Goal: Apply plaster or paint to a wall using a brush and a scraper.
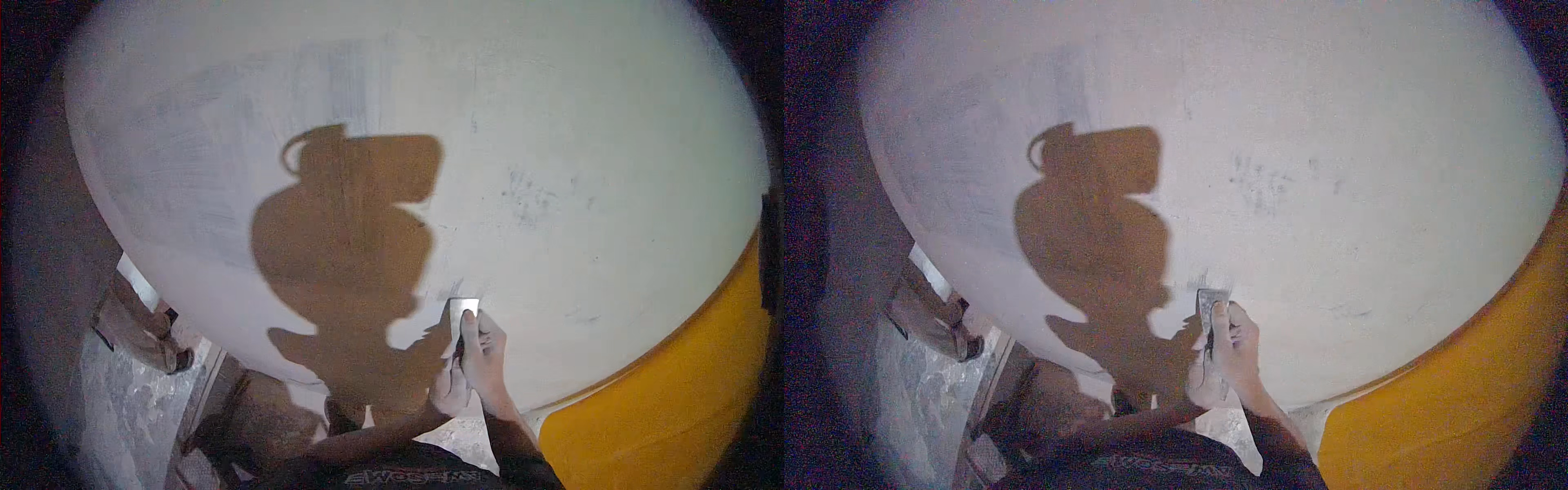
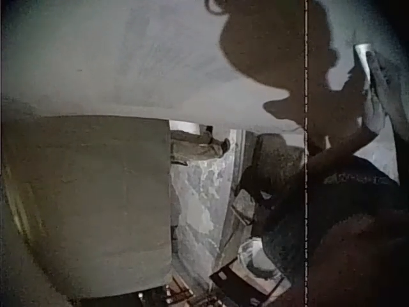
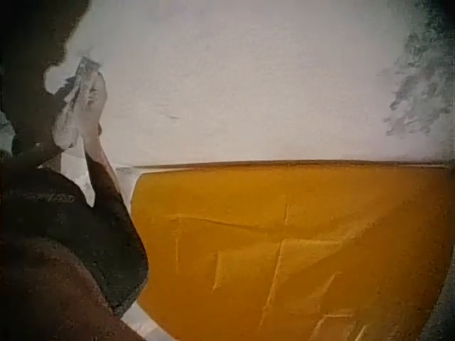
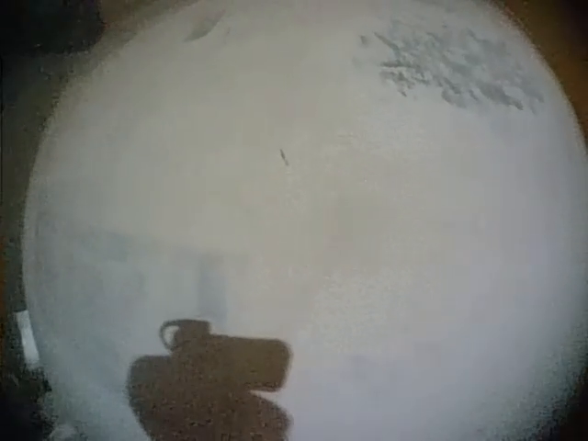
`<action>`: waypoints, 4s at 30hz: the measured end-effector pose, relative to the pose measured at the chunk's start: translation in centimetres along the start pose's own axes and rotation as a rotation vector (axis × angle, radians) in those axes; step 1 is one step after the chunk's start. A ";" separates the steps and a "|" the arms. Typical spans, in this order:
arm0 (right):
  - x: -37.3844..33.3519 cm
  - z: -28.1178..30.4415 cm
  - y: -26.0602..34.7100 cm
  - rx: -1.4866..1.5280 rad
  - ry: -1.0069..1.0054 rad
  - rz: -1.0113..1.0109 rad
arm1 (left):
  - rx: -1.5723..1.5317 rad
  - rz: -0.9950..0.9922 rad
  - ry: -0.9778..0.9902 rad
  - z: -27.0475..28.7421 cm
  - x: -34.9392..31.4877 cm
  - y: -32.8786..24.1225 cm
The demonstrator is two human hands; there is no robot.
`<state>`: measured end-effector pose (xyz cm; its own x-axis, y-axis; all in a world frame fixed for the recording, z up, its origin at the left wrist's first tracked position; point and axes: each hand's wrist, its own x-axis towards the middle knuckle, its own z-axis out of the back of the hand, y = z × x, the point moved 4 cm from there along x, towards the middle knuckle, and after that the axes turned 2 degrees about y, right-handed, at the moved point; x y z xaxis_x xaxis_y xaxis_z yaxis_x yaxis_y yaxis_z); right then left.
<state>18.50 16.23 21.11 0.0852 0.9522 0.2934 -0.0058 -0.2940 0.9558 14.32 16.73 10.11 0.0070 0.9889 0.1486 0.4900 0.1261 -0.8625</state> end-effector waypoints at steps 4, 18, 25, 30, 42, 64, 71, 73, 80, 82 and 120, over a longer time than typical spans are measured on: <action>0.7 0.9 2.0 0.119 -0.042 -0.078 | -0.041 0.209 0.354 0.2 -0.4 -1.4; -0.8 0.7 0.9 0.071 -0.224 0.186 | 0.325 -0.145 0.400 3.8 -0.3 -5.0; -0.3 0.8 -0.7 -0.058 -0.392 0.208 | 0.492 -0.125 0.696 3.4 1.1 -7.7; -0.8 -0.7 0.2 -0.089 -0.545 0.199 | 0.417 -0.165 0.890 4.3 2.4 -8.1; -0.2 -3.2 2.0 -0.071 -0.737 0.055 | 0.513 -0.094 1.161 5.5 3.3 -7.5; 0.5 -4.5 2.8 0.120 -0.819 0.099 | 0.687 -0.044 1.237 6.9 4.8 -9.4; 0.9 -4.4 2.7 0.057 -0.929 0.147 | 0.675 -0.064 1.223 6.5 5.1 -10.9; 0.9 -4.6 2.7 0.079 -0.920 0.139 | 0.649 -0.082 1.213 6.6 5.1 -11.0; 0.4 -3.3 0.5 0.073 -0.907 0.118 | 0.708 -0.121 1.197 6.4 5.1 -11.4; 0.6 -3.4 0.7 0.078 -0.911 0.136 | 0.690 -0.100 1.185 6.4 5.1 -11.6; -0.4 -2.5 1.3 0.091 -0.618 0.013 | 0.505 0.195 1.076 6.7 1.6 -7.0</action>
<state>15.94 15.67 22.24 0.6463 0.7326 0.2136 0.0716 -0.3369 0.9388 5.01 17.94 13.16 0.8842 0.4528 0.1146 0.0051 0.2359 -0.9718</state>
